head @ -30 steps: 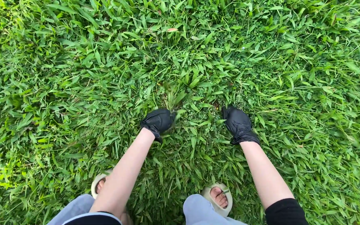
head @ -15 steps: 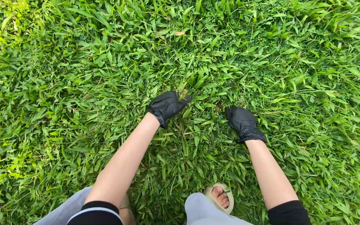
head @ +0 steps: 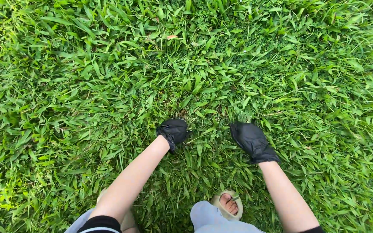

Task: Manually pulling weeds and unwanted plants from a grassy lawn using hands.

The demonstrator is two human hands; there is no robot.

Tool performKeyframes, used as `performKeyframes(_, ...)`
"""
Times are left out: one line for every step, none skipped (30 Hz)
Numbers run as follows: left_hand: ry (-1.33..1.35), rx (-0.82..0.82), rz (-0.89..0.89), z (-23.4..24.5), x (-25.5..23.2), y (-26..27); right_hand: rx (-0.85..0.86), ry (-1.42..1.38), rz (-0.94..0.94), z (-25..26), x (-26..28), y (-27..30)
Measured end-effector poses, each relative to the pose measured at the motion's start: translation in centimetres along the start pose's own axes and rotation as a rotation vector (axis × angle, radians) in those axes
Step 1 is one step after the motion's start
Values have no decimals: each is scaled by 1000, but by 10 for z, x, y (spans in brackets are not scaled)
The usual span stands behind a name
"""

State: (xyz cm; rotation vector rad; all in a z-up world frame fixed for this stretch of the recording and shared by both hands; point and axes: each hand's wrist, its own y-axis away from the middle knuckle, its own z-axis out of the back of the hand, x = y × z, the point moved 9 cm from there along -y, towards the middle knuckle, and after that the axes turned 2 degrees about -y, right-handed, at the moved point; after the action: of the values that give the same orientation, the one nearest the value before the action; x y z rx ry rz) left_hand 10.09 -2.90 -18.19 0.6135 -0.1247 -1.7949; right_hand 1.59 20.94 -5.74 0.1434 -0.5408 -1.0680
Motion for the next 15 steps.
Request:
performKeyframes(31,-84,-15,6,0,3,23,-12,30,-1,-3,8)
performKeyframes(38,-82,-13,15,-4,13,29,-9,30,4,-8,18)
performKeyframes(28,-20,-61,19,-12,23,33,34,-68,10,-22,29)
performKeyframes(7,35,-107,29,-12,30,22,74,-159,18,-33,33)
performKeyframes(1,29,-104,11,2,25,16,74,-153,25,-52,30)
performKeyframes(23,-51,-133,-7,7,31,24,78,-260,28,-82,38)
performKeyframes(45,-131,-161,-26,11,37,31,84,-367,31,-112,48)
performKeyframes(43,-132,-165,12,-7,49,28,84,-371,33,-121,51)
performKeyframes(38,32,-141,36,-23,61,-2,163,-366,38,-129,53)
performKeyframes(32,193,-110,60,-39,76,-34,242,-354,44,-136,54)
performKeyframes(30,188,-108,61,-47,70,-38,243,-352,55,-115,46)
performKeyframes(108,66,-231,73,-64,68,-136,203,-283,70,-85,36)
performKeyframes(185,-59,-352,86,-80,69,-232,163,-214,86,-56,28)
performKeyframes(180,-59,-353,118,-80,61,-236,160,-214,86,-22,16)
performKeyframes(320,-4,-286,147,-76,52,-187,123,-129,82,19,2)
